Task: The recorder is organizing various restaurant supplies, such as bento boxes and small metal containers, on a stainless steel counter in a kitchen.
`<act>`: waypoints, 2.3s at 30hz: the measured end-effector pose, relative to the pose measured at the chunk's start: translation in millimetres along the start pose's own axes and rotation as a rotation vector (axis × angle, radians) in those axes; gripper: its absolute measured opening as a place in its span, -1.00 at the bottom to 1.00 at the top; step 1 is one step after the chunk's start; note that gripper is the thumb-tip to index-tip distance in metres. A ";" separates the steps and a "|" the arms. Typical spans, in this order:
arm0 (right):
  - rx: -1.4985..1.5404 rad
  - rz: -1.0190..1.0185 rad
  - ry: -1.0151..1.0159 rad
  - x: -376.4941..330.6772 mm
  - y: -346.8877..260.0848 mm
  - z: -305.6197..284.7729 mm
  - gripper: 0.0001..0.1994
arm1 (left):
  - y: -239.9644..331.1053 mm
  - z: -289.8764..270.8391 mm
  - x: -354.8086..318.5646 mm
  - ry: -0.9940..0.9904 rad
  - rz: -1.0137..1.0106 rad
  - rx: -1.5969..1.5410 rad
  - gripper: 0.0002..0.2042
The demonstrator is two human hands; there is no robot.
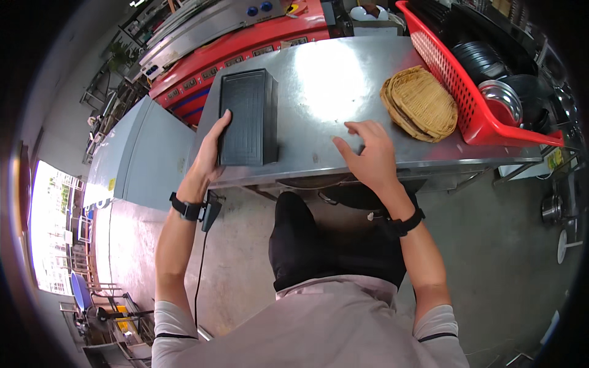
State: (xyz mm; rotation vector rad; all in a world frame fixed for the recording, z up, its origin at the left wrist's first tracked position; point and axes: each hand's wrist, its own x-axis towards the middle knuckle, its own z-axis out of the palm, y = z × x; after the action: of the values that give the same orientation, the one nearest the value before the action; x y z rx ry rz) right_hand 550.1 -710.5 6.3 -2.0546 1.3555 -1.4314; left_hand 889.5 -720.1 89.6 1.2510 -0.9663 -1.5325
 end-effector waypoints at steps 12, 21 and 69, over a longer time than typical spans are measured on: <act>-0.067 -0.092 -0.067 4.4 21.4 13.0 -0.74 | 25.9 137.8 215.5 -0.143 -0.245 0.363 -0.40; -0.037 -0.086 -0.050 4.3 24.5 9.1 -0.74 | 10.4 207.0 307.4 -0.052 -0.149 0.444 -0.40; -0.909 -0.118 0.027 226.5 -6.2 -261.3 -0.50 | -108.0 25.6 25.7 0.356 0.602 0.214 -0.76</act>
State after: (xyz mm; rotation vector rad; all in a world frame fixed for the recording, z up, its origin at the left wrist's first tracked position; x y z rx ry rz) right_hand 345.9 -824.9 260.8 -2.6552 2.2044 -0.9419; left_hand 844.5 -713.5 -14.9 1.1806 -1.1510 -0.7291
